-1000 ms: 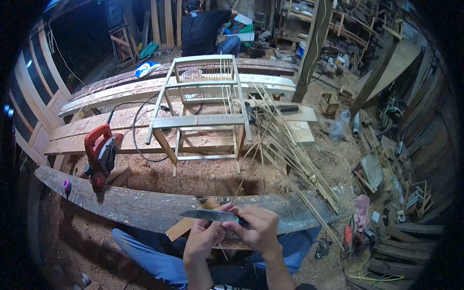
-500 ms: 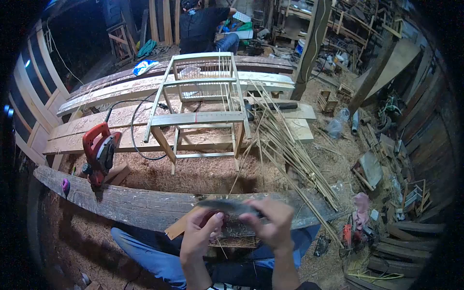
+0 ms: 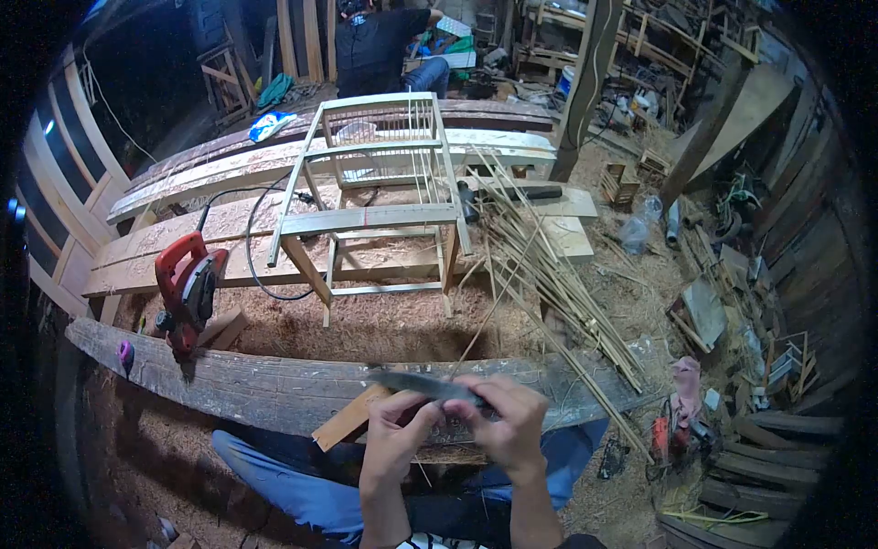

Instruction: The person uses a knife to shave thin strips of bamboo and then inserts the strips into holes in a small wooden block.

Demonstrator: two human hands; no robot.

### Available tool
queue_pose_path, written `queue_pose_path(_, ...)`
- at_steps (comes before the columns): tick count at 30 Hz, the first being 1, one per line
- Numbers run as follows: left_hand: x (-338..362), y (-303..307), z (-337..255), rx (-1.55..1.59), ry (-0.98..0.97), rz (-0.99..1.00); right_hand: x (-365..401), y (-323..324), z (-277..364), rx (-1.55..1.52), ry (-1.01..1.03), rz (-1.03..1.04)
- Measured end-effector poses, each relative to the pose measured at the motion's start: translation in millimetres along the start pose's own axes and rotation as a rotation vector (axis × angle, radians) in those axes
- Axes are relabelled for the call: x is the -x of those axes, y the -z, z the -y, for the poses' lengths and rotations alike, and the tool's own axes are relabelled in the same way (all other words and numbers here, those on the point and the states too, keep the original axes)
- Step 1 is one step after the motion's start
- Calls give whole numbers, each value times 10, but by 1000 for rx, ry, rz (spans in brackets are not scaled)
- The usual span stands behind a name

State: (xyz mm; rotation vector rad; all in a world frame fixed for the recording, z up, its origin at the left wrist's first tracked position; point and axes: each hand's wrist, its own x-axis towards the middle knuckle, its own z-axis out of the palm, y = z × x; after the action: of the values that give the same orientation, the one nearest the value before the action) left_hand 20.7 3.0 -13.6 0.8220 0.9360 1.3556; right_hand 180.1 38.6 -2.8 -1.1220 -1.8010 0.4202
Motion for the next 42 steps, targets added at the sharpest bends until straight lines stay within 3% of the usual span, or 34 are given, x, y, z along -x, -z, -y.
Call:
queue_pose_path(1, -6, -2, -23, -42, 19, 6, -2, -1, -32, 4, -34, -84)
queue_pose_path(4, 12, 29, -47, -37, 80, 2, -48, 92, -6, 15, -64, -84)
queue_pose_path(5, 19, 97, 51, -31, 70, 38, -51, 114, 35, 26, -3, 3)
queue_pose_path(8, 15, -8, 0, -48, 56, 47, -6, 61, -31, 10, 62, 14)
queue_pose_path(10, 18, -44, -69, -68, 40, 0, -72, 145, -9, -8, -22, -62)
queue_pose_path(12, 21, -21, -99, -79, 25, 25, -70, 250, -51, 69, -259, -96)
queue_pose_path(13, 23, 6, -94, -80, 24, 26, -66, 202, -6, -97, -186, -95)
queue_pose_path(14, 35, 42, -74, -65, 34, 62, -36, 148, 10, -94, -191, -101)
queue_pose_path(16, 24, 25, -57, -49, 47, 110, 25, 62, -18, -2, 66, 75)
queue_pose_path(18, -2, -6, -56, -44, 63, 65, -26, 63, -40, 8, 41, 89)
queue_pose_path(20, -1, 20, -78, -71, 19, 57, -76, 108, -64, -2, -211, -134)
queue_pose_path(21, -4, 25, -87, -94, -21, 65, -71, 132, -73, 3, -229, -135)
queue_pose_path(22, -7, 19, -89, -117, -59, 79, -60, 113, -44, -1, -227, -132)
queue_pose_path(24, -7, 27, -12, -88, -63, 73, -26, 61, 61, -24, -63, 72)
queue_pose_path(30, 5, 57, 48, 30, -20, 63, 7, 10, -48, -22, -62, -24)
queue_pose_path(32, 4, 46, -72, 42, 172, 27, 2, -1, -32, -46, -20, -86)
queue_pose_path(33, 7, 41, -63, 43, 174, 33, 13, 18, 31, -57, -29, -6)
queue_pose_path(38, -20, 53, 22, -187, -35, 47, -9, -29, -45, -8, 2, -37)
queue_pose_path(42, -17, -18, -23, -97, -45, 2, 9, -37, -36, -44, -69, -109)
